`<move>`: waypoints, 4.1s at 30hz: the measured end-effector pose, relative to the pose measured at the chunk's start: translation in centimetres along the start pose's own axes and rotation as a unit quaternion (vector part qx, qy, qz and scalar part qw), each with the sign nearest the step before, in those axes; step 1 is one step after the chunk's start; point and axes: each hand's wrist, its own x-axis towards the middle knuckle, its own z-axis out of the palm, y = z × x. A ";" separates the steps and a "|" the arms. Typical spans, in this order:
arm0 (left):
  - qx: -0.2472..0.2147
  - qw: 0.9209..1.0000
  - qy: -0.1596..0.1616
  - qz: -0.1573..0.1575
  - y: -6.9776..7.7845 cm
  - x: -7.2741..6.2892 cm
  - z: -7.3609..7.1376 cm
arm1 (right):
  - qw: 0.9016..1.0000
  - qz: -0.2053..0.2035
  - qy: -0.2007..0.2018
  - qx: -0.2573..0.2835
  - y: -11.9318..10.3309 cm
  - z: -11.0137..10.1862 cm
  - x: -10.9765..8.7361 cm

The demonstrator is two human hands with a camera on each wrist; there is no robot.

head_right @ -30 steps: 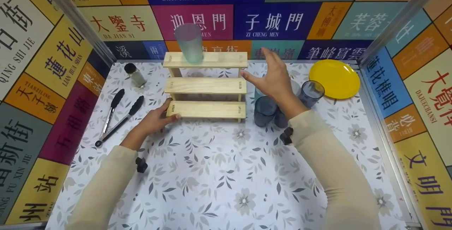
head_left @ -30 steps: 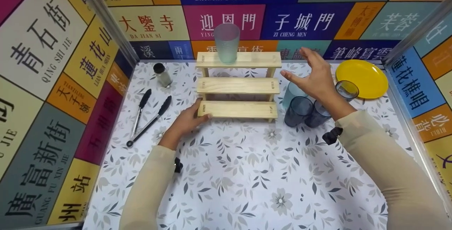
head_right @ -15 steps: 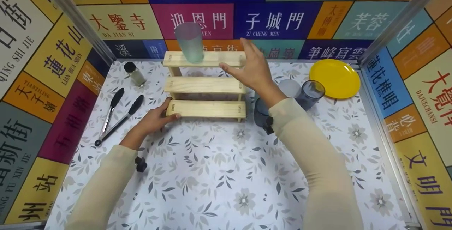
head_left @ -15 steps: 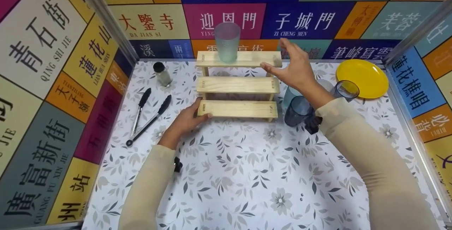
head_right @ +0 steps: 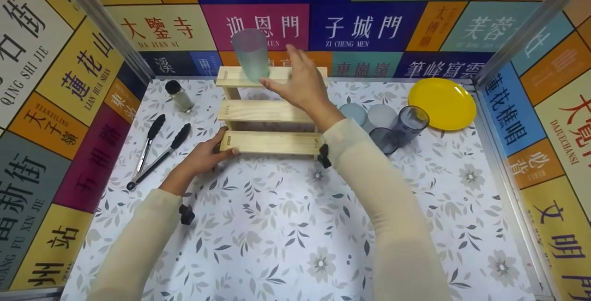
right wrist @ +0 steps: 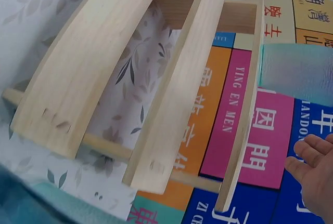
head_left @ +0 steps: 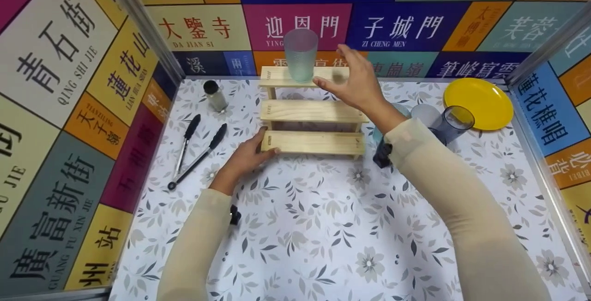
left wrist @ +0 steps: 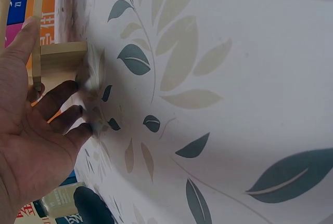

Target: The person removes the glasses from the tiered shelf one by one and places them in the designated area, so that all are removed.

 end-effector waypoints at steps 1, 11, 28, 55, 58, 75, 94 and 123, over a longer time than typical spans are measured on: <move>0.002 1.000 0.001 -0.001 0.0 0.0 0.0 | 1.000 0.001 -0.004 -0.002 -0.3 0.3 0.2; 0.005 1.000 -0.001 0.011 0.0 0.2 0.1 | 1.000 0.016 -0.002 0.006 -2.7 2.4 2.3; 0.011 1.000 0.007 0.026 0.2 0.0 -0.1 | 0.998 0.054 0.035 0.020 -4.4 4.9 5.5; -0.005 1.000 0.009 0.020 -0.1 0.0 0.0 | 0.996 0.060 0.055 0.048 -4.0 4.9 5.9; 0.007 1.000 0.007 0.026 -0.2 0.1 0.0 | 0.996 0.045 0.062 0.052 -3.7 4.7 5.8; 0.010 0.999 0.007 0.032 -0.1 0.0 0.0 | 0.996 0.035 0.066 0.038 -2.9 2.2 4.6; 0.012 1.000 0.004 0.023 -0.1 0.0 0.0 | 0.996 0.011 0.084 0.022 -0.2 -1.4 2.5; 0.019 1.000 -0.004 0.013 -0.1 0.2 -0.1 | 0.994 0.013 0.106 0.017 3.4 -5.9 -2.0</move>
